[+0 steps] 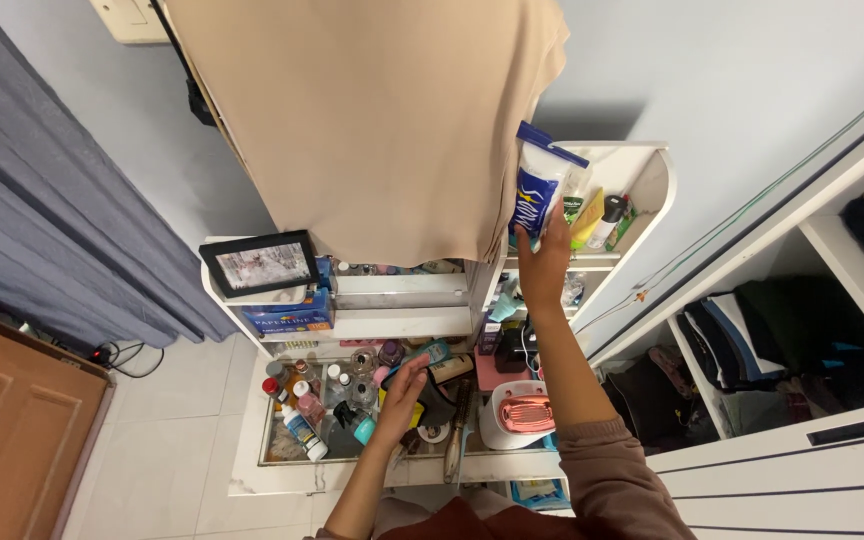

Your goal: The person cleans and organizes a white multi-tiered vanity shelf. They wipe the surfaces with a yellow cloth and rearrange various toiletries, bottles, and a hairbrush across the shelves.

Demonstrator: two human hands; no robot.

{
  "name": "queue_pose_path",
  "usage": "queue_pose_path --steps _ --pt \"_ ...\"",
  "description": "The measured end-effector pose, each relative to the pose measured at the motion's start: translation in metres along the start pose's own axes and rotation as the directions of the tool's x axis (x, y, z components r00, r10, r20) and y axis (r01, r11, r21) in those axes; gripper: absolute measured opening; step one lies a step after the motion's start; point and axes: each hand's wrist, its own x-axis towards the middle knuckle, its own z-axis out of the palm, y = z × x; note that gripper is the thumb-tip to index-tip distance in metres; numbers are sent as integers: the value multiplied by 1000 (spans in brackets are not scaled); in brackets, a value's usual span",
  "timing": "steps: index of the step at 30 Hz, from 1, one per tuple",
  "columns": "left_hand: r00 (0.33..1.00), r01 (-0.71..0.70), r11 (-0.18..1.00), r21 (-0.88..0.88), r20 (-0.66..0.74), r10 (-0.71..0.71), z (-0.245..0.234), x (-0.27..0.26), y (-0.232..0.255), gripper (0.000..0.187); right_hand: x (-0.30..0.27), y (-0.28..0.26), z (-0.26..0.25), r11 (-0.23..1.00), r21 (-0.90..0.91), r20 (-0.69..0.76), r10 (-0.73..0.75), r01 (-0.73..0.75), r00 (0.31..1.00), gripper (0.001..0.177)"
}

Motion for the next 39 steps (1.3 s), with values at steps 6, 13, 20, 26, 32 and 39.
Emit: queue_pose_path --steps 6,13,20,26,32,39 --pt "1000 11 1000 -10 2 -11 -2 -2 -5 42 -9 14 -1 999 -34 42 9 -8 999 79" --pt "1000 -10 1000 -15 -8 10 -1 -4 -14 42 -4 -4 -7 991 -123 29 51 -47 998 69" --pt "999 23 1000 7 -31 -22 1 -12 -4 43 -7 -13 -9 987 -121 22 109 -105 994 61" --pt "994 -30 1000 -8 -104 29 -17 -12 -33 41 -22 -4 -12 997 -81 -1 15 -15 1000 58" --pt "956 -116 993 -19 -273 107 -48 -21 -48 35 -73 -45 -21 987 -142 5 -79 79 997 41" --pt "830 -192 977 93 -516 213 -92 -43 -31 29 -160 -74 16 998 14 339 -65 64 939 26"
